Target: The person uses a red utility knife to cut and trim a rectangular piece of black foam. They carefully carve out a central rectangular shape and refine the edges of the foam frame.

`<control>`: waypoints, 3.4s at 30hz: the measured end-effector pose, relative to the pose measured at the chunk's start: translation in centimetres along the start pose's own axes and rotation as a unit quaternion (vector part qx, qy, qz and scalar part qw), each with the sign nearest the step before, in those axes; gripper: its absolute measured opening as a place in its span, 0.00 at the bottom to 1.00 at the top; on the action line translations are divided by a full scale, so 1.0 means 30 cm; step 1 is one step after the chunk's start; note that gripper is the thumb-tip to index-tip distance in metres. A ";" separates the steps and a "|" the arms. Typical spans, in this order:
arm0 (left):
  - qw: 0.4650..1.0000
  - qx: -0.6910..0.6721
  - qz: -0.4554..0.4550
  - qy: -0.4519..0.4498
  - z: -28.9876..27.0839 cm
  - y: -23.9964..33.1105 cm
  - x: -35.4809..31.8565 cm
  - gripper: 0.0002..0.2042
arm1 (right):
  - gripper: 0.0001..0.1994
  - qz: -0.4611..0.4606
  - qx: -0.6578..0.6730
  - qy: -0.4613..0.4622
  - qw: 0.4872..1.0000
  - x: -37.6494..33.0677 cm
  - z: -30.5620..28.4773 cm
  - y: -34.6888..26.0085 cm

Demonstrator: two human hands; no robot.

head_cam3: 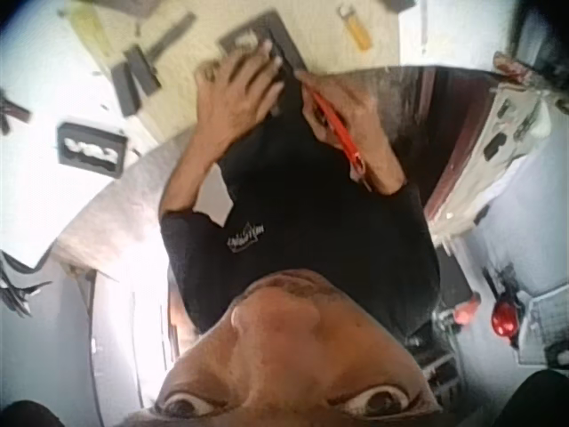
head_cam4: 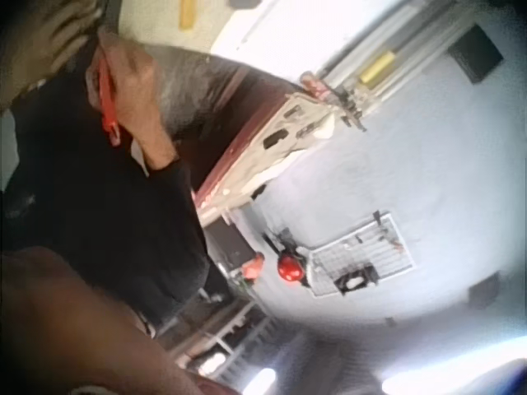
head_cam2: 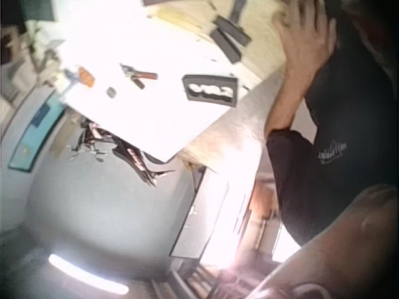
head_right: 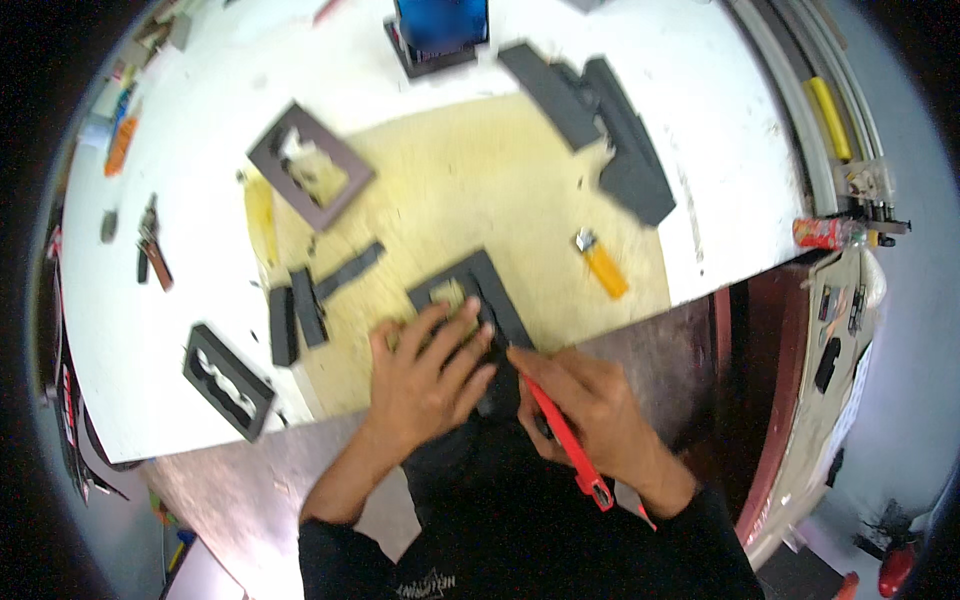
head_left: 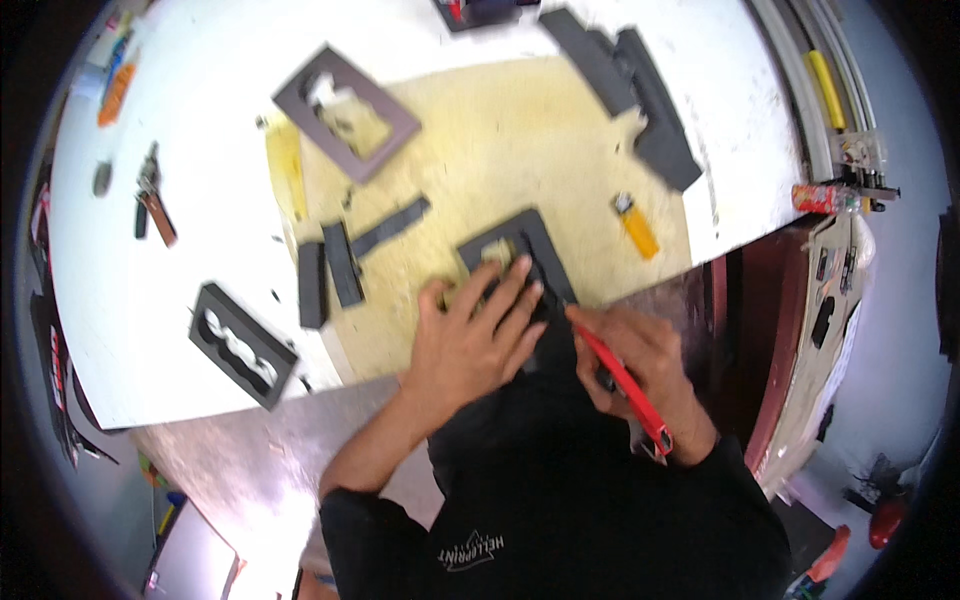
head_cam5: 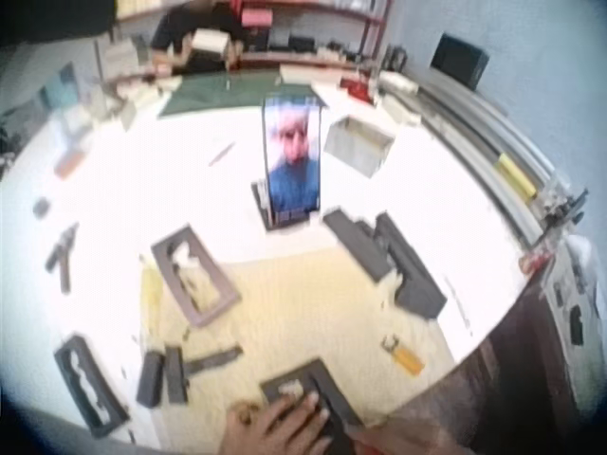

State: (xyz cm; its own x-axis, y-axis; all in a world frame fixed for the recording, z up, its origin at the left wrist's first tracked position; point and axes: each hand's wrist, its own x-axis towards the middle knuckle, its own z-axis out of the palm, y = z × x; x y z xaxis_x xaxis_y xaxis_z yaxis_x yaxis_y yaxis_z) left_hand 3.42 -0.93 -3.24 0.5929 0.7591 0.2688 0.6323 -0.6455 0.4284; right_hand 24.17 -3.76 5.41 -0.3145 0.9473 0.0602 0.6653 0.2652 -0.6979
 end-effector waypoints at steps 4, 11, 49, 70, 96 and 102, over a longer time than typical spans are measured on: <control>1.000 0.002 0.005 -0.003 -0.002 0.003 0.017 0.20 | 0.17 -0.014 0.040 0.123 0.992 -0.052 0.040 0.042; 0.994 0.056 -0.062 0.068 0.060 0.116 0.007 0.23 | 0.16 0.099 0.080 0.361 0.924 -0.162 0.232 0.013; 0.993 0.042 -0.106 0.026 0.043 0.026 0.011 0.26 | 0.16 -0.043 0.184 0.073 0.979 0.085 -0.003 0.265; 0.993 0.011 -0.111 0.035 0.052 0.018 0.004 0.31 | 0.09 0.090 0.638 0.073 0.762 0.143 0.024 0.312; 0.993 -0.007 -0.094 0.074 0.058 0.012 0.003 0.26 | 0.14 0.107 0.471 0.093 0.871 0.198 0.109 0.228; 0.992 -0.004 -0.094 0.083 0.066 0.011 0.002 0.25 | 0.12 0.057 0.347 0.108 0.930 0.183 0.107 0.195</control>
State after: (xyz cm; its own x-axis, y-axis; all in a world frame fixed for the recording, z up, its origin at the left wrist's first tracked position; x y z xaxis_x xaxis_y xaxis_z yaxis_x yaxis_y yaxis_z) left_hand 4.65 -1.27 -4.79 0.3743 0.8696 0.3221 0.7187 -0.4915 0.4918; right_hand 24.15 2.42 -0.65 -0.0750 0.9960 0.0479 0.0661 0.0529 -0.9964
